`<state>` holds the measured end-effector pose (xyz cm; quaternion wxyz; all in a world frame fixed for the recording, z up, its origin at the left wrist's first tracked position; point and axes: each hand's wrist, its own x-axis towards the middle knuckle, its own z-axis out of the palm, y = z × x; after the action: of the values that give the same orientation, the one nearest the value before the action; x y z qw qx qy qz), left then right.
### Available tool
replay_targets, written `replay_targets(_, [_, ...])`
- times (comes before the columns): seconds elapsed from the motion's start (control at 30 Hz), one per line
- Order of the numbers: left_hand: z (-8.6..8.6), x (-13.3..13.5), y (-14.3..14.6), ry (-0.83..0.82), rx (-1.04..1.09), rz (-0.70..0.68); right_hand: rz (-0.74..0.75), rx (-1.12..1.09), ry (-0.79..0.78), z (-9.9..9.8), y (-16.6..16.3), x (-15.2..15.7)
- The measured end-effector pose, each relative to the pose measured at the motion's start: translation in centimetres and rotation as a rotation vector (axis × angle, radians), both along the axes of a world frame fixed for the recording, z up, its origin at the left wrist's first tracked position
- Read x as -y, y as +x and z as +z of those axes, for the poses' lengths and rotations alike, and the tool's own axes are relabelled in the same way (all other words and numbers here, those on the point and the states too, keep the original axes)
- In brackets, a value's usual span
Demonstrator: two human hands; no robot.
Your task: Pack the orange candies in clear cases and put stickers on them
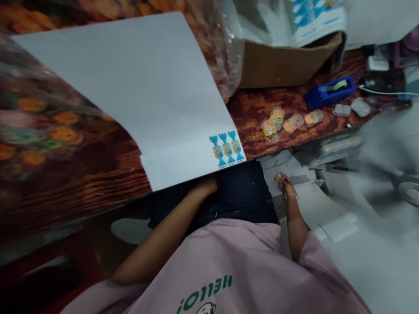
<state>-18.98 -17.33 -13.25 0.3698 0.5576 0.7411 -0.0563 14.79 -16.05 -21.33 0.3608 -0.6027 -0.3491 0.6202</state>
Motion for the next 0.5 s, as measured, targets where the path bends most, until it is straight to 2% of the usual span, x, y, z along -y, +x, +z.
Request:
replay_targets(0.07, [1.9, 1.6, 1.1, 0.038, -0.008, -0.016, -0.052, 0.042, 0.053, 2.7, 1.7, 0.1])
replay_targets(0.13, [4.3, 3.4, 2.5, 0.193, 0.089, 0.009, -0.019, 0.07, 0.116, 6.7, 2.1, 0.1])
replay_targets(0.17, [5.6, 4.1, 3.3, 0.307, 0.228, 0.046, 0.034, 0.076, 0.146, 9.0, 1.6, 0.0])
replay_targets(0.23, [8.1, 4.8, 4.9, 0.492, 0.657, 0.142, 0.16, 0.077, 0.213, 13.7, -0.4, -0.3])
replay_targets(0.3, [10.1, 4.3, 5.9, 0.546, 1.071, 0.232, 0.369, 0.092, 0.282, 17.9, -3.2, -0.9])
replay_targets(0.33, [10.9, 3.9, 6.2, 0.528, 1.205, 0.255, 0.49, 0.094, 0.302, 19.6, -4.6, -1.3])
replay_targets(0.4, [11.9, 3.0, 6.2, 0.456, 1.322, 0.28, 0.691, 0.106, 0.352, 22.2, -7.1, -1.8])
replay_targets(0.43, [12.3, 2.8, 5.9, 0.435, 1.334, 0.301, 0.715, 0.131, 0.412, 23.1, -8.2, -1.9])
replay_targets(0.5, [12.9, 3.0, 5.1, 0.462, 1.311, 0.404, 0.582, 0.231, 0.614, 24.2, -10.0, -1.3])
